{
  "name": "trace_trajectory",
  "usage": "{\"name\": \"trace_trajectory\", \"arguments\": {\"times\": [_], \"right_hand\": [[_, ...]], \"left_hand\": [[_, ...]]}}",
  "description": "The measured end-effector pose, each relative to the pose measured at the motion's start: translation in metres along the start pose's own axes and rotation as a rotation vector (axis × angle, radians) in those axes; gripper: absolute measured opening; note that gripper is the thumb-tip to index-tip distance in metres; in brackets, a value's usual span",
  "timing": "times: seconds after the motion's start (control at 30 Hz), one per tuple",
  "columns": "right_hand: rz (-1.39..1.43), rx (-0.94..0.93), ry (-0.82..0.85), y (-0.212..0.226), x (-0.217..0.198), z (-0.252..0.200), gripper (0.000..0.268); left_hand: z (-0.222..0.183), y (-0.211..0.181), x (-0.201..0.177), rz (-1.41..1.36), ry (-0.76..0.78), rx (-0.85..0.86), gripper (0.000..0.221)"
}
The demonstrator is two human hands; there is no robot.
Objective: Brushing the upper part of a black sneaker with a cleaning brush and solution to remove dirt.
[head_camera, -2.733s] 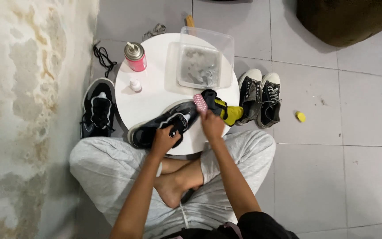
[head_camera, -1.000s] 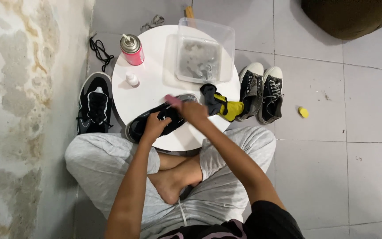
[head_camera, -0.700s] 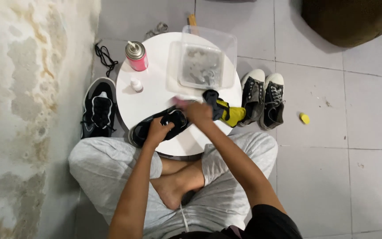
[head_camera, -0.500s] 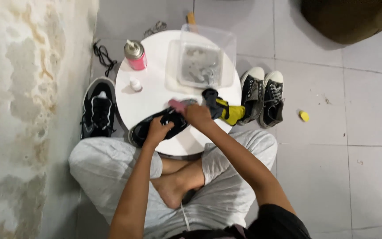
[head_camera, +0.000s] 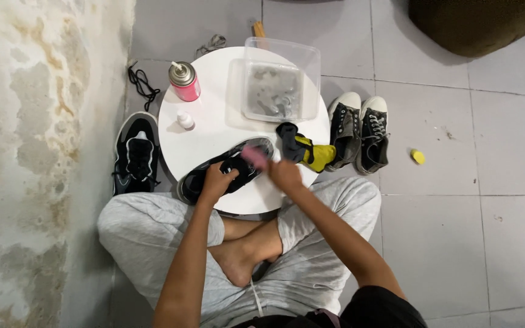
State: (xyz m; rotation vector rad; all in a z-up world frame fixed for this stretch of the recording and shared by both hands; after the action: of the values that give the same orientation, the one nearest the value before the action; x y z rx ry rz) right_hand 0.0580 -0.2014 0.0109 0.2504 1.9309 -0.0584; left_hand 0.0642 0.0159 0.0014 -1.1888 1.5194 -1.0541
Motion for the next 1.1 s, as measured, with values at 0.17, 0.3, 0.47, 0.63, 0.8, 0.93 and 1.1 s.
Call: {"name": "trace_trajectory", "arguments": {"times": [0.17, 0.3, 0.47, 0.63, 0.8, 0.93, 1.1], "right_hand": [[0.018, 0.065, -0.093, -0.03, 0.038, 0.019, 0.051], [0.077, -0.03, -0.07, -0.014, 0.044, -0.011, 0.056], [0.15, 0.186, -0.099, -0.032, 0.039, 0.015, 0.061], [0.181, 0.098, -0.018, -0.016, 0.038, -0.016, 0.063], [0.262, 0.247, 0.006, -0.013, 0.025, -0.021, 0.062], [0.215, 0.123, 0.06, -0.001, 0.03, -0.032, 0.059], [0.397, 0.325, 0.066, 0.001, 0.024, -0.036, 0.069]], "left_hand": [[0.006, 0.01, 0.001, -0.001, -0.001, 0.01, 0.013], [0.004, 0.016, 0.004, 0.019, -0.031, 0.062, 0.013], [-0.002, 0.016, 0.007, 0.032, -0.115, 0.196, 0.016], [-0.029, -0.006, 0.012, 0.21, -0.203, 0.358, 0.028], [-0.052, -0.01, 0.027, 0.579, -0.132, 0.621, 0.028], [-0.051, -0.012, 0.031, 0.659, -0.081, 0.605, 0.026], [-0.047, 0.012, 0.027, 0.55, -0.086, 0.5, 0.032]]}}
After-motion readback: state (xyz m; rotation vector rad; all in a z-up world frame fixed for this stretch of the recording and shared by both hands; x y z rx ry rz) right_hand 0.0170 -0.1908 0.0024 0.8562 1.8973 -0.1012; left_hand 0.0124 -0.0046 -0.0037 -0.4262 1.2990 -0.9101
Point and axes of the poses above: each hand's wrist, its own z-axis towards the middle knuckle, its own x-axis out of the palm, y = z × x, the point moved 2 cm from there along z, towards the middle knuckle, and after that the axes turned 14 degrees about x, right-handed, at the moved point
